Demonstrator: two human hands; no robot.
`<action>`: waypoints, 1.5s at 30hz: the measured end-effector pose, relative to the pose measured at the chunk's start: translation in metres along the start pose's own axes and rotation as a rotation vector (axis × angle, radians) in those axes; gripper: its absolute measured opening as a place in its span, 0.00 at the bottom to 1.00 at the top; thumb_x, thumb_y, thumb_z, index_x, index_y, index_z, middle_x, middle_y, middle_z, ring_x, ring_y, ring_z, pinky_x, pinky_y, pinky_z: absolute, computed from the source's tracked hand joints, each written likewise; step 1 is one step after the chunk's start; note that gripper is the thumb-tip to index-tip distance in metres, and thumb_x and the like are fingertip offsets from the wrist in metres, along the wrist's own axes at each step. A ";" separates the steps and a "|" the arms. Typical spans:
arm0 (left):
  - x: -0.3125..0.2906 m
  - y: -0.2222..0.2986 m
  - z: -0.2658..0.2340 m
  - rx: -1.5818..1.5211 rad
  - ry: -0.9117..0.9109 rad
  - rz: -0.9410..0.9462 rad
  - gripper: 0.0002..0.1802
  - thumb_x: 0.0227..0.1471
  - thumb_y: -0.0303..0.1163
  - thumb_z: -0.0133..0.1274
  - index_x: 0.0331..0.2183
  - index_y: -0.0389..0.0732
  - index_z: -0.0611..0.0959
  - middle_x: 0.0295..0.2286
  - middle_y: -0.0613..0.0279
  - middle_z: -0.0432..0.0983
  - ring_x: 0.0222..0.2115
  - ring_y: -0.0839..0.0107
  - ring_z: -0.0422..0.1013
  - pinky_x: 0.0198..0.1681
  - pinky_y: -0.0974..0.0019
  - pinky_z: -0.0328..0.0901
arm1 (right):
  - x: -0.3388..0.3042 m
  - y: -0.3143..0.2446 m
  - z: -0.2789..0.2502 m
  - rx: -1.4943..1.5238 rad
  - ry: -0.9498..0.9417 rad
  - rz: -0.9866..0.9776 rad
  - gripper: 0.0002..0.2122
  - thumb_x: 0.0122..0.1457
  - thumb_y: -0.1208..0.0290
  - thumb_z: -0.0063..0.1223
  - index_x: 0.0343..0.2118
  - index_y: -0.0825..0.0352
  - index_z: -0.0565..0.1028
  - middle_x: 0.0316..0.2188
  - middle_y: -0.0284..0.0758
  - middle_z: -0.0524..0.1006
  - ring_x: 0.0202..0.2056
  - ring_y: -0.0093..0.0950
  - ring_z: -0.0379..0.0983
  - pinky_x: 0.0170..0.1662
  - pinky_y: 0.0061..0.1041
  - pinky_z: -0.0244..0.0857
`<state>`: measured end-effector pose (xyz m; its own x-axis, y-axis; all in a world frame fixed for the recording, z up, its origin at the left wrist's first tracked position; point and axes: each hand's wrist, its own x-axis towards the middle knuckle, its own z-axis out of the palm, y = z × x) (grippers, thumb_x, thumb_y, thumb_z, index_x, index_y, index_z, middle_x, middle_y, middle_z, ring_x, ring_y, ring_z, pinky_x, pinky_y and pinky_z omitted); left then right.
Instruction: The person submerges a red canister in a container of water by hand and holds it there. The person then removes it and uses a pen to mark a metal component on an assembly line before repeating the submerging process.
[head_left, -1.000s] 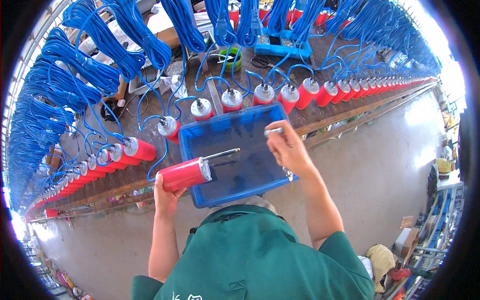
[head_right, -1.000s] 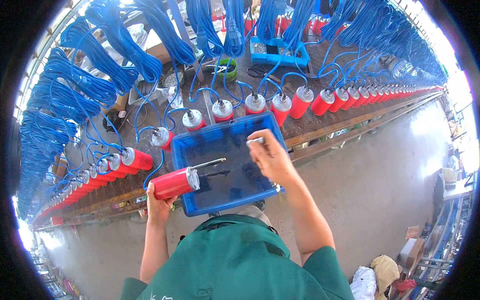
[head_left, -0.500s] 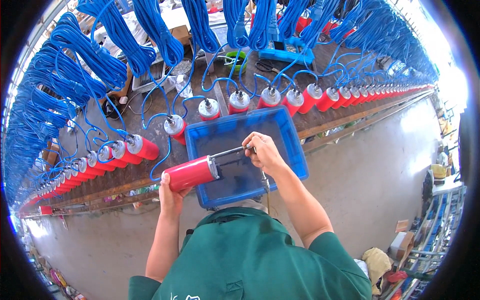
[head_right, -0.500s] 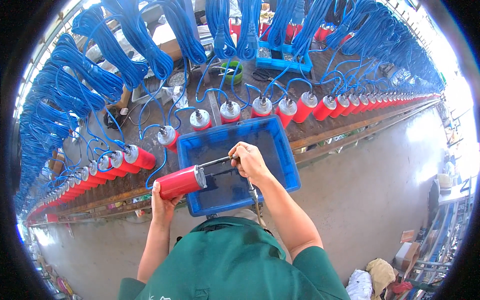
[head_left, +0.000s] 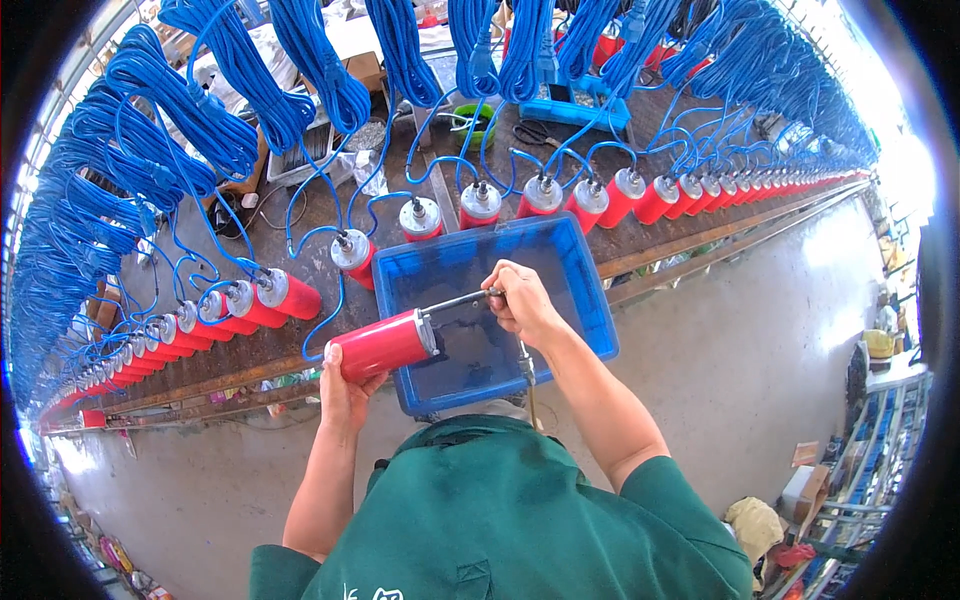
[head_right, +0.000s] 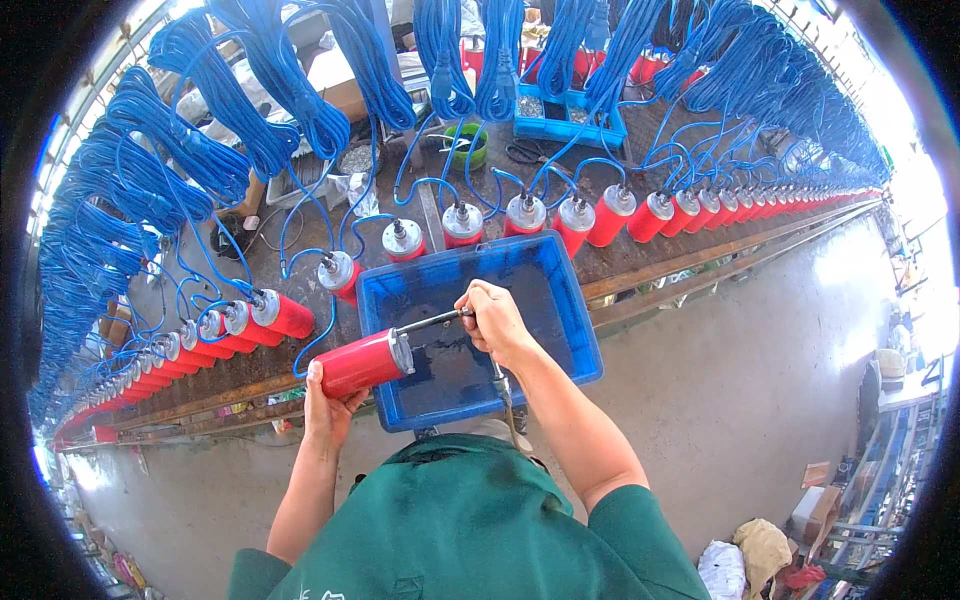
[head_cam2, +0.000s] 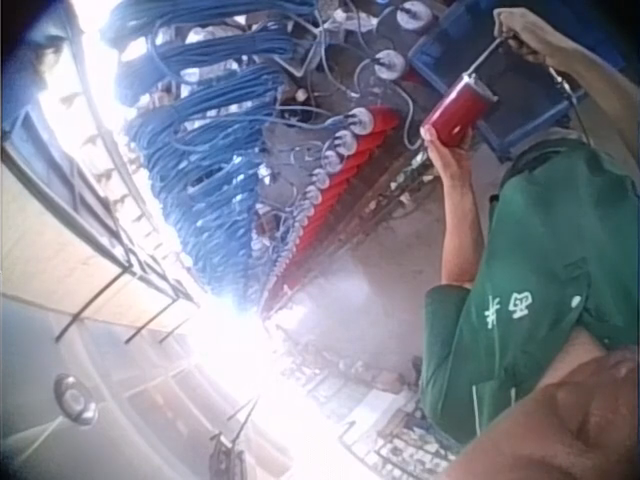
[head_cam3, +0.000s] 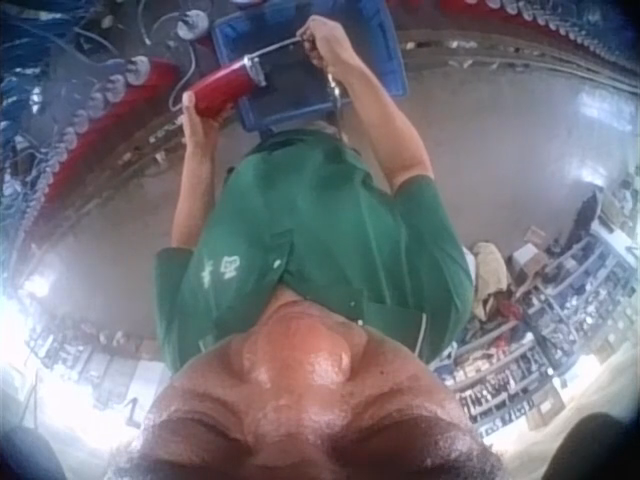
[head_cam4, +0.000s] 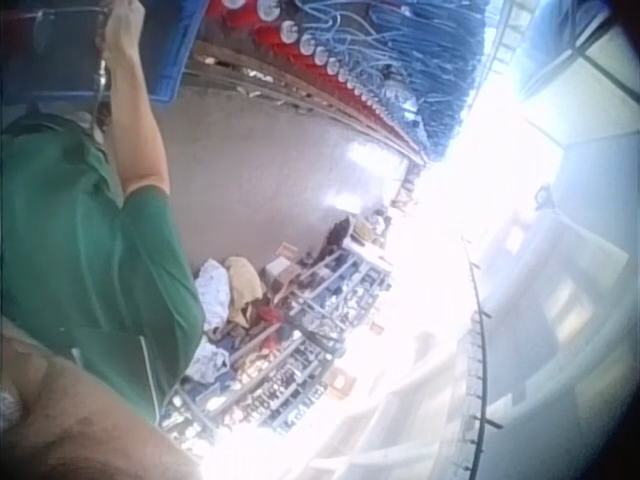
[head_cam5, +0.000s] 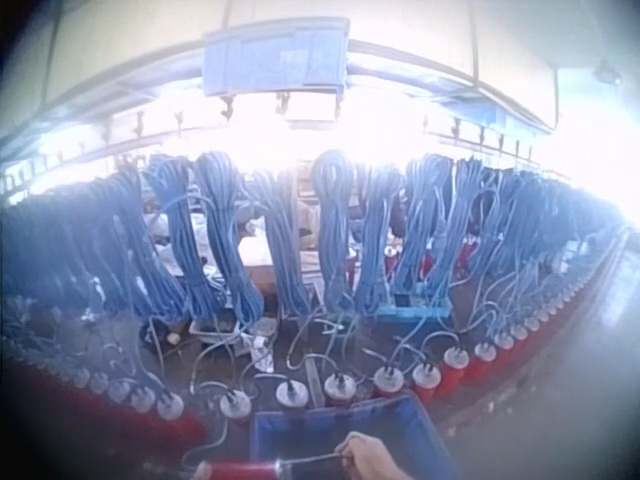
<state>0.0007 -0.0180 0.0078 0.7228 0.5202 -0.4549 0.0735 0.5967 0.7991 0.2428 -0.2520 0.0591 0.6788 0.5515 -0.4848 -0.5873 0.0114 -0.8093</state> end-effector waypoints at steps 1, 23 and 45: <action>0.000 0.000 0.001 -0.001 -0.002 -0.001 0.43 0.58 0.68 0.55 0.59 0.42 0.73 0.51 0.52 0.80 0.50 0.58 0.79 0.50 0.54 0.79 | 0.000 0.000 0.000 -0.004 0.005 0.014 0.10 0.68 0.71 0.41 0.32 0.65 0.74 0.20 0.30 0.68 0.15 0.16 0.55 0.15 0.20 0.46; 0.003 -0.029 0.095 0.318 0.267 0.545 0.29 0.54 0.29 0.70 0.55 0.45 0.76 0.41 0.62 0.77 0.34 0.70 0.80 0.29 0.64 0.82 | -0.017 -0.042 -0.290 -0.886 0.377 -0.249 0.23 0.71 0.49 0.52 0.32 0.68 0.72 0.24 0.44 0.78 0.25 0.39 0.75 0.30 0.37 0.68; 0.064 -0.090 0.105 0.064 0.136 -0.249 0.19 0.62 0.25 0.58 0.54 0.32 0.76 0.49 0.49 0.78 0.46 0.53 0.77 0.52 0.47 0.77 | 0.077 0.014 -0.332 -1.397 0.489 -0.248 0.16 0.63 0.68 0.54 0.53 0.64 0.70 0.52 0.53 0.72 0.54 0.56 0.73 0.56 0.49 0.70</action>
<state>0.1126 -0.1020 -0.0520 0.5786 0.4420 -0.6855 0.2840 0.6787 0.6773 0.4332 -0.4863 -0.1002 0.9373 0.3261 -0.1235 0.2525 -0.8790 -0.4046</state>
